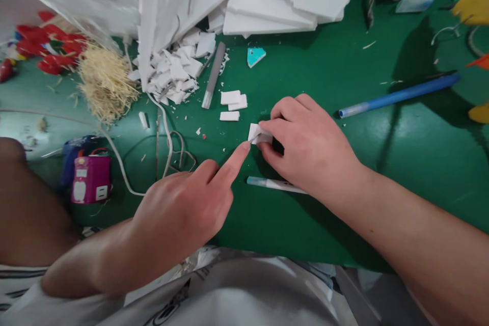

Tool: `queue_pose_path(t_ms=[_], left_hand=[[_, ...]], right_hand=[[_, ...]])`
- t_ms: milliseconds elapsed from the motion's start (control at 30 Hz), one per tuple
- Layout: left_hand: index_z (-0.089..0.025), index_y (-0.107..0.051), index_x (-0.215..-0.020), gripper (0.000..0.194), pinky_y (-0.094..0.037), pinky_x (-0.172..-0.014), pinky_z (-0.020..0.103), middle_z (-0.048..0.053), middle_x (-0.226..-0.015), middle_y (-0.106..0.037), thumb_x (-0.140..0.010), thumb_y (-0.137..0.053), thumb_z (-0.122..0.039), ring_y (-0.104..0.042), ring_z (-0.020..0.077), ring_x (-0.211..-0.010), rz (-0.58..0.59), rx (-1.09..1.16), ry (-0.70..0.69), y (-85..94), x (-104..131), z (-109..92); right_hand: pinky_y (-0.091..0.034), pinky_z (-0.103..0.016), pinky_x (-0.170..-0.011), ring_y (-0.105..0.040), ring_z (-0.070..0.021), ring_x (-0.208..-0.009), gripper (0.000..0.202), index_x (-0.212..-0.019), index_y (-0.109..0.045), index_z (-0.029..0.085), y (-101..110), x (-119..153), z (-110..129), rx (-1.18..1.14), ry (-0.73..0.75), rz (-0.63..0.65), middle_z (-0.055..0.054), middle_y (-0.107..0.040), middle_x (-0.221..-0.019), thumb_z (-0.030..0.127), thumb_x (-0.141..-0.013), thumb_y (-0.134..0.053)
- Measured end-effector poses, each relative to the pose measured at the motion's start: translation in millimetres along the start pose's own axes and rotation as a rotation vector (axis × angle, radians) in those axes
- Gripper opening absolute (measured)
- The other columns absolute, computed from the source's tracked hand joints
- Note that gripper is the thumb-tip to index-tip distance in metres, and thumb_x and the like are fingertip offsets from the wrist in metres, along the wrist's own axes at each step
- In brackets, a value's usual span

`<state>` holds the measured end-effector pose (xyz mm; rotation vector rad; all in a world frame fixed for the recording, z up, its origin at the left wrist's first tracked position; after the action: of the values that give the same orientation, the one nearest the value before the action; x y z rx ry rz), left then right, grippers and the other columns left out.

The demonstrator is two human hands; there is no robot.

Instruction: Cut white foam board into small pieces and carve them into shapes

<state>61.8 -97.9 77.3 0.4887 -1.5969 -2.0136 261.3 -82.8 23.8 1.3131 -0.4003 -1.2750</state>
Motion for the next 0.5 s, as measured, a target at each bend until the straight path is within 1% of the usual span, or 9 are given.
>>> queue_pose_path(t_ms=[133, 233, 367, 500], left_hand=[[-0.017, -0.063, -0.148, 0.061, -0.035, -0.037, 0.025, -0.004, -0.058, -0.049, -0.089, -0.048, -0.008, -0.047, 0.0126, -0.037, -0.010, 0.005, 0.002, -0.6, 0.0, -0.1], [-0.017, -0.062, -0.148, 0.061, -0.034, -0.037, 0.025, -0.004, -0.058, -0.050, -0.090, -0.049, -0.009, -0.047, 0.0125, -0.037, -0.008, 0.007, -0.006, -0.6, -1.2, -0.4], [-0.018, -0.062, -0.149, 0.061, -0.034, -0.036, 0.026, -0.004, -0.058, -0.051, -0.090, -0.047, -0.009, -0.048, 0.0132, -0.037, 0.011, 0.025, 0.003, 0.8, -3.6, 0.8], [-0.019, -0.059, -0.151, 0.063, -0.034, -0.036, 0.026, -0.003, -0.059, -0.052, -0.090, -0.048, -0.008, -0.050, 0.0136, -0.037, 0.045, 0.038, 0.005, 2.1, -3.6, 1.9]], right_hand=[[-0.050, -0.037, -0.070, -0.059, -0.0213, -0.078, 0.015, -0.089, -0.080, 0.019, 0.9, -0.4, -0.3, 0.011, -0.005, -0.014, -0.008, -0.071, -0.088, 0.023, -0.094, -0.067], [-0.051, -0.036, -0.070, -0.059, -0.0205, -0.077, 0.016, -0.092, -0.081, 0.020, 0.7, -0.8, -0.4, 0.021, 0.004, -0.008, -0.007, -0.071, -0.088, 0.025, -0.095, -0.065], [-0.052, -0.037, -0.069, -0.060, -0.0217, -0.078, 0.017, -0.094, -0.082, 0.018, 1.0, -1.7, 0.0, 0.014, -0.003, 0.005, -0.009, -0.072, -0.089, 0.024, -0.095, -0.066], [-0.052, -0.040, -0.071, -0.062, -0.0232, -0.081, 0.017, -0.094, -0.081, 0.023, 0.8, -1.1, -0.3, 0.011, -0.052, 0.058, -0.008, -0.072, -0.091, 0.027, -0.096, -0.064]])
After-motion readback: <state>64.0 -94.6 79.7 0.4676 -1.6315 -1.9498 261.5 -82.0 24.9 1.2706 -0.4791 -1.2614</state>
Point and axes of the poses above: each hand's wrist, its own x-axis away from the middle knuckle, its own y-axis out of the back of the hand, z = x × y, the point moved 2 cm from there along -x, towards the middle knuckle
